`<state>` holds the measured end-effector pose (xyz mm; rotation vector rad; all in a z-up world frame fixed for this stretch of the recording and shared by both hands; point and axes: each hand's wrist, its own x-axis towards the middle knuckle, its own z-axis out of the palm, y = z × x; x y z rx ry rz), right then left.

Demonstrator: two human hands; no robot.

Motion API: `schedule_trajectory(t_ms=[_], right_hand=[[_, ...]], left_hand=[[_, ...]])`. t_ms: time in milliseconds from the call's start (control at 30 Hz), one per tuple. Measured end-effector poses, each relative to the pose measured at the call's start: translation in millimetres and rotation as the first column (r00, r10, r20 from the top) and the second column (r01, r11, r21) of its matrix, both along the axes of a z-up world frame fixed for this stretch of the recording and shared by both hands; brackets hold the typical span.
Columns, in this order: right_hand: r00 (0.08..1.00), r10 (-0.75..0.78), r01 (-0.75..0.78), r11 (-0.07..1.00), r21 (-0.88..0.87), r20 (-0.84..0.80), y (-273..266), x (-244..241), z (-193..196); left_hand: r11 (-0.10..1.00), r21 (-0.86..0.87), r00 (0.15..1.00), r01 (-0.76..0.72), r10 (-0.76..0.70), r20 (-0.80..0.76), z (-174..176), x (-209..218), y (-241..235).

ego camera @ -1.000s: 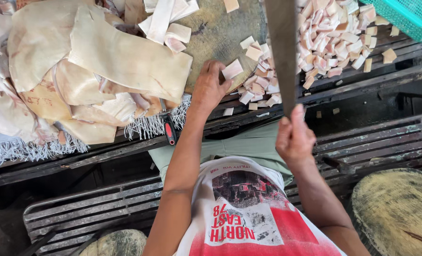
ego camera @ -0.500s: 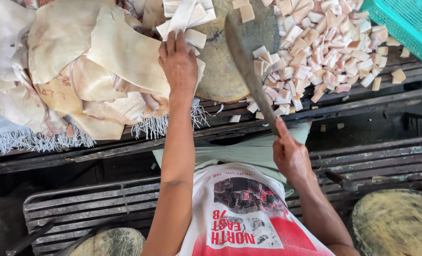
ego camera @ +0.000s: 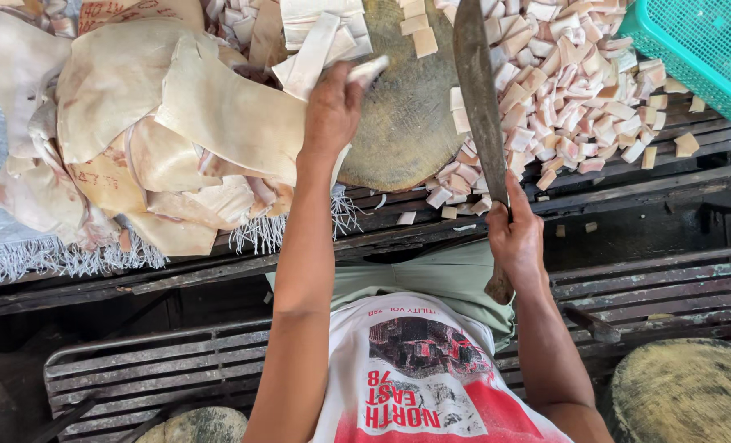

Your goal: The person chops processed animal skin into small cubes using a large cleaver on a round wooden block, moving large pieces onto the board and adding the chopped pieces to a pile.

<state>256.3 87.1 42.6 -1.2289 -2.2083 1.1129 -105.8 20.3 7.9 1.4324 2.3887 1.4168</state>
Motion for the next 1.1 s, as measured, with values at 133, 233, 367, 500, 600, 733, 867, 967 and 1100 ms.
schedule_trajectory(t_ms=[133, 233, 367, 500, 600, 733, 867, 967, 1100], right_hand=[[0.99, -0.087, 0.073, 0.989, -0.129, -0.108, -17, 9, 12], [0.996, -0.076, 0.071, 0.993, -0.096, -0.051, -31, 18, 14], [0.997, 0.073, -0.068, 0.986, 0.15, -0.024, -38, 24, 13], [0.987, 0.133, -0.096, 0.941, 0.326, -0.095, -34, 30, 36], [0.945, 0.211, -0.051, 0.849, 0.525, -0.249, -28, 34, 52], [0.98, 0.177, -0.101, 0.837, 0.538, -0.092, -29, 24, 23], [0.903, 0.241, -0.386, 0.817, 0.427, 0.356, -27, 17, -8], [0.954, 0.219, -0.267, 0.93, 0.252, 0.204, -23, 24, 0], [0.994, 0.113, -0.102, 0.94, 0.326, -0.015, -27, 34, 27]], left_hand=[[0.845, -0.23, 0.784, 0.482, -0.3, 0.544, 5, 30, 12], [0.747, -0.411, 0.817, 0.522, -0.301, 0.492, 7, 60, 23], [0.893, -0.384, 0.972, 0.235, -0.205, 0.119, 17, 87, 11], [0.857, -0.42, 0.954, 0.299, -0.278, 0.114, 20, 88, -3], [0.881, -0.331, 0.938, 0.339, -0.342, 0.052, 14, 86, -14], [0.883, -0.328, 0.94, 0.335, -0.335, 0.059, 9, 90, -21], [0.911, -0.321, 0.964, 0.258, -0.263, 0.031, 14, 97, -37], [0.894, -0.398, 0.973, 0.203, -0.231, -0.022, 23, 96, -43], [0.919, -0.34, 0.965, 0.199, -0.243, -0.093, 22, 101, -57]])
